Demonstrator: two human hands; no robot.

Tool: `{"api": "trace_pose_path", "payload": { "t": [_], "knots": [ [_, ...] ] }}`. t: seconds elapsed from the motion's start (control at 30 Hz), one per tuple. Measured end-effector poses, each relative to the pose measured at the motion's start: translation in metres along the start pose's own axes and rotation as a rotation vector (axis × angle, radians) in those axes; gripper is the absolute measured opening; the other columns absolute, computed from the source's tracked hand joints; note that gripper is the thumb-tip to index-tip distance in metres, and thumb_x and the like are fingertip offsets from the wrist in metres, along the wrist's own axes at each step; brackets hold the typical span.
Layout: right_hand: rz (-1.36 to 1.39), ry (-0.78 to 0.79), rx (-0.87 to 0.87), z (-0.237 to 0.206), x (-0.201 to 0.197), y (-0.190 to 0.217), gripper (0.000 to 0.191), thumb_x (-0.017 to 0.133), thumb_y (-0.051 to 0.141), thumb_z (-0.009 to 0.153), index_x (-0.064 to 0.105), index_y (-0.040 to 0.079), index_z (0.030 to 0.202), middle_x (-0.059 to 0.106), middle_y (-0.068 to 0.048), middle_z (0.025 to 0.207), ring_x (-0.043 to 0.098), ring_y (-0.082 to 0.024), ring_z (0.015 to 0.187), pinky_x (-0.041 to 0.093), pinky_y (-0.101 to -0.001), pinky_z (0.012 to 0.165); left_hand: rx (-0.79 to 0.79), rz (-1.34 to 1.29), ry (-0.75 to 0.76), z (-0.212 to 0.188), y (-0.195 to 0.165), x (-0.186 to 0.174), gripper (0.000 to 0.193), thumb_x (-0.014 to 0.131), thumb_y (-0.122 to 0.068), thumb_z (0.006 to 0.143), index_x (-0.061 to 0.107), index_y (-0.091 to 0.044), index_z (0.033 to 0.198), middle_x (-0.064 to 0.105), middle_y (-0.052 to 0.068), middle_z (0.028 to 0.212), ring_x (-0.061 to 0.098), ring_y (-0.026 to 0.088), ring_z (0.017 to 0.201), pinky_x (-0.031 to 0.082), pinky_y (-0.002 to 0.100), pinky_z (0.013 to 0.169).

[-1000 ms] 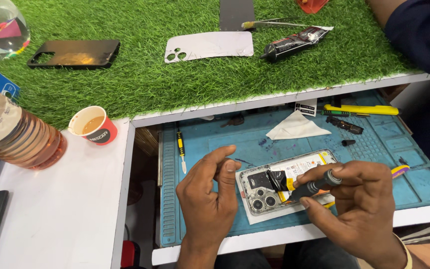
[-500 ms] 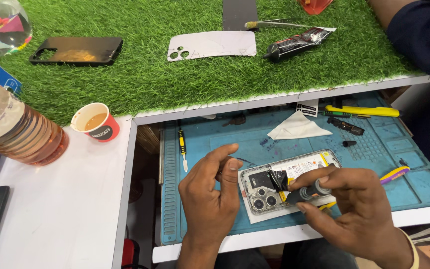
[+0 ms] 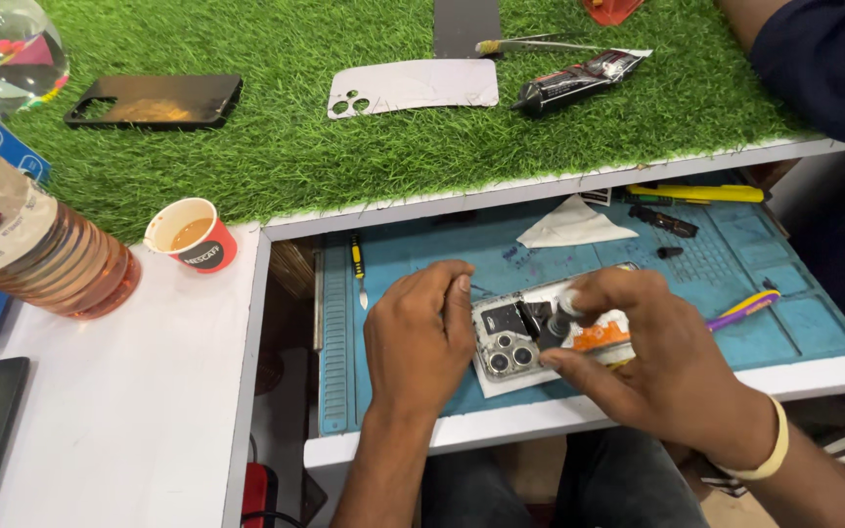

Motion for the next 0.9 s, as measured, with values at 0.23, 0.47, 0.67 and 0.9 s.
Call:
{"api": "trace_pose_path", "payload": {
  "t": [0.23,0.47,0.67,0.9],
  "knots": [
    [0.007,0.0,-0.03,0.012,0.002,0.006,0.055,0.086,0.013,0.077,0.046,0.006,0.114,0.068,-0.01,0.101,0.072,-0.022,0.082,0.058,-0.0342,0.073,-0.048,-0.013,-0.005,0.001,0.003,0.002,0.012,0.066,-0.014,0.093,0.076,-0.008,0.097,0.076,0.012,0.086,0.073,0.031,0.077,0.055,0.042,0.067],
    [0.065,0.053,-0.003,0.015,-0.007,0.006,0.05,0.078,0.009,0.082,0.044,0.004,0.117,0.072,-0.008,0.105,0.075,-0.022,0.094,0.06,-0.0327,0.077,-0.092,-0.026,0.012,0.003,0.001,0.003,0.012,0.067,-0.015,0.093,0.076,-0.008,0.097,0.077,0.011,0.085,0.074,0.028,0.074,0.055,0.04,0.065],
    [0.037,0.019,-0.206,0.022,-0.007,0.001,0.065,0.079,0.01,0.085,0.031,-0.007,0.125,0.068,-0.012,0.105,0.071,-0.023,0.089,0.059,-0.034,0.08,-0.084,-0.026,0.001,0.005,0.001,0.003,0.012,0.067,-0.014,0.093,0.076,-0.008,0.097,0.076,0.011,0.085,0.073,0.029,0.074,0.055,0.04,0.065],
    [-0.084,-0.025,-0.02,0.018,-0.008,-0.012,0.06,0.091,0.019,0.075,0.047,0.004,0.114,0.067,-0.013,0.1,0.072,-0.021,0.084,0.058,-0.0318,0.075,-0.052,-0.031,-0.004,0.009,-0.001,0.011,0.011,0.067,-0.015,0.093,0.075,-0.009,0.097,0.076,0.011,0.086,0.073,0.03,0.075,0.055,0.041,0.065]
  ]
}}
Point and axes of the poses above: each hand's wrist, its own z-axis towards the middle knuckle, its own x-axis out of the palm, y = z × x, the point moved 1 cm from there along z, towards the middle knuckle
